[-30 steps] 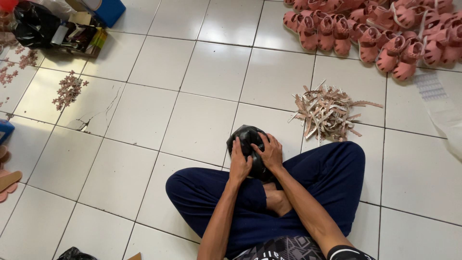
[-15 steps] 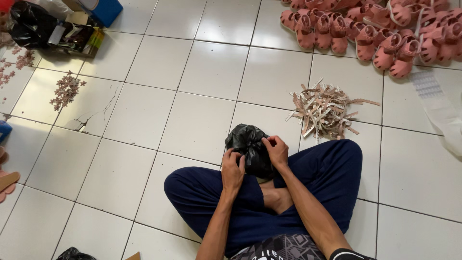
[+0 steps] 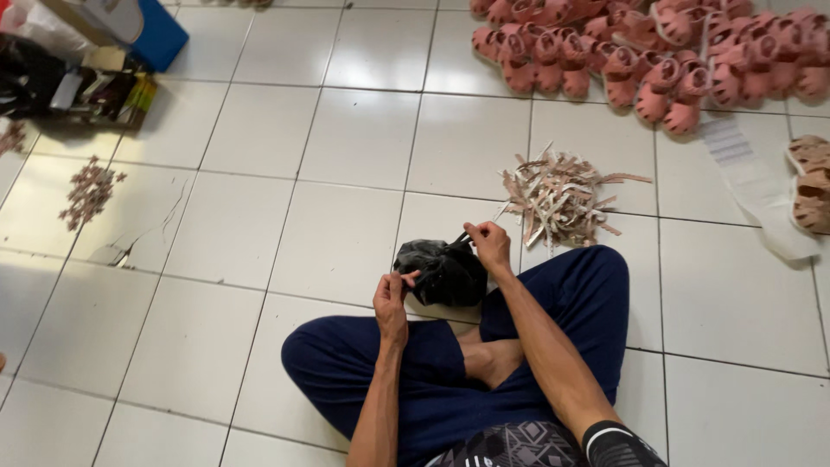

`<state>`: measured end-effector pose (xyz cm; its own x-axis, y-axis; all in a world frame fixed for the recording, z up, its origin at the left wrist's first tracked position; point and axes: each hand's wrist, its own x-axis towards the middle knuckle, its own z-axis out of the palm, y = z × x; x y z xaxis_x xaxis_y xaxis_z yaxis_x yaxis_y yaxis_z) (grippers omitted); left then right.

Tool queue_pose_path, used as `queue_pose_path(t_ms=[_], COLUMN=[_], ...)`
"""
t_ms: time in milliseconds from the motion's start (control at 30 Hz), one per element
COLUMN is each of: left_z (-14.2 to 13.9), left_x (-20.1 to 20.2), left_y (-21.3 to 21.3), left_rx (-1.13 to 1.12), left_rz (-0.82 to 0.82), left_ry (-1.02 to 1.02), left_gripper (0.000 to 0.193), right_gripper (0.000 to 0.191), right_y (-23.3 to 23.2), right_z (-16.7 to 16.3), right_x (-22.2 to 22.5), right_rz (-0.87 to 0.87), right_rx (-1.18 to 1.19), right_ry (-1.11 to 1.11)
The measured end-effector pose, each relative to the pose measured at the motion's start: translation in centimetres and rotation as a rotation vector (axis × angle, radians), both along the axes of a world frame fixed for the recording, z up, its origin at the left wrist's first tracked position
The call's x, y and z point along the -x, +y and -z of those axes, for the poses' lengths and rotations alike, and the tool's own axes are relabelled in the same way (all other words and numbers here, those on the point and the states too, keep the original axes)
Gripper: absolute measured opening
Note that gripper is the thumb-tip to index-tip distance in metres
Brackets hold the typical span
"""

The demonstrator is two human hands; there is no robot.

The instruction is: The person sits on the floor and sorts small, star-shaped shoe parts from a black plastic bag. They place the parts into piles on the floor, then gather them back into the bag and tie it shut. The person then opens the bag again to continue sorting the parts.

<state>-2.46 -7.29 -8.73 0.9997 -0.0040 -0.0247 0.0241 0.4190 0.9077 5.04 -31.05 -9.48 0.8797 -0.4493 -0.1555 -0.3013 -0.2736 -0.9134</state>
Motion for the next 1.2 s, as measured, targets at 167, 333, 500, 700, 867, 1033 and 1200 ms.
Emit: queue_pose_path(t_ms=[167,333,500,700,867,1033,1200], left_z=[-2.2,-3.7,-3.0,-2.8,-4.1,-5.4,-5.6], left_x=[-0.2,-1.0,-0.6,-0.2,0.0,0.3,0.9], left_y=[-0.8,-2.0,-2.3,-2.3,-2.4,-3.0,-3.6], left_rx=[-0.137,-0.326,-0.562,-0.727,-0.621,-0.767,-1.054], left_rz=[0.075,0.148,0.121,0.043,0.114,0.047,-0.071], left_ry=[-0.032,-0.148,-0.163,-0.386,-0.205,-0.09,-0.585], left_gripper=[0.036,0.065,0.066,0.062,0.049,0.035,0.019], right_gripper=[0.038,0.02,0.02,0.02,0.022,0.023,0.025], right_y=[0.3,1.4,2.9,4.5,4.8,4.8,4.4], right_z=[-1.4,-3.9,-4.5,-3.2,-2.4,-2.3,-2.3], right_x=[0.2,2.3,3.9,5.1,4.9,4.8,4.6], right_rz=[-0.137,-0.41,-0.585,-0.724,-0.615,-0.426,-0.367], right_rx=[-0.257,-0.466,-0.553,-0.378,-0.465,-0.184,-0.06], right_ry=[-0.129,-0.17,-0.202,-0.247,-0.103,-0.193,-0.05])
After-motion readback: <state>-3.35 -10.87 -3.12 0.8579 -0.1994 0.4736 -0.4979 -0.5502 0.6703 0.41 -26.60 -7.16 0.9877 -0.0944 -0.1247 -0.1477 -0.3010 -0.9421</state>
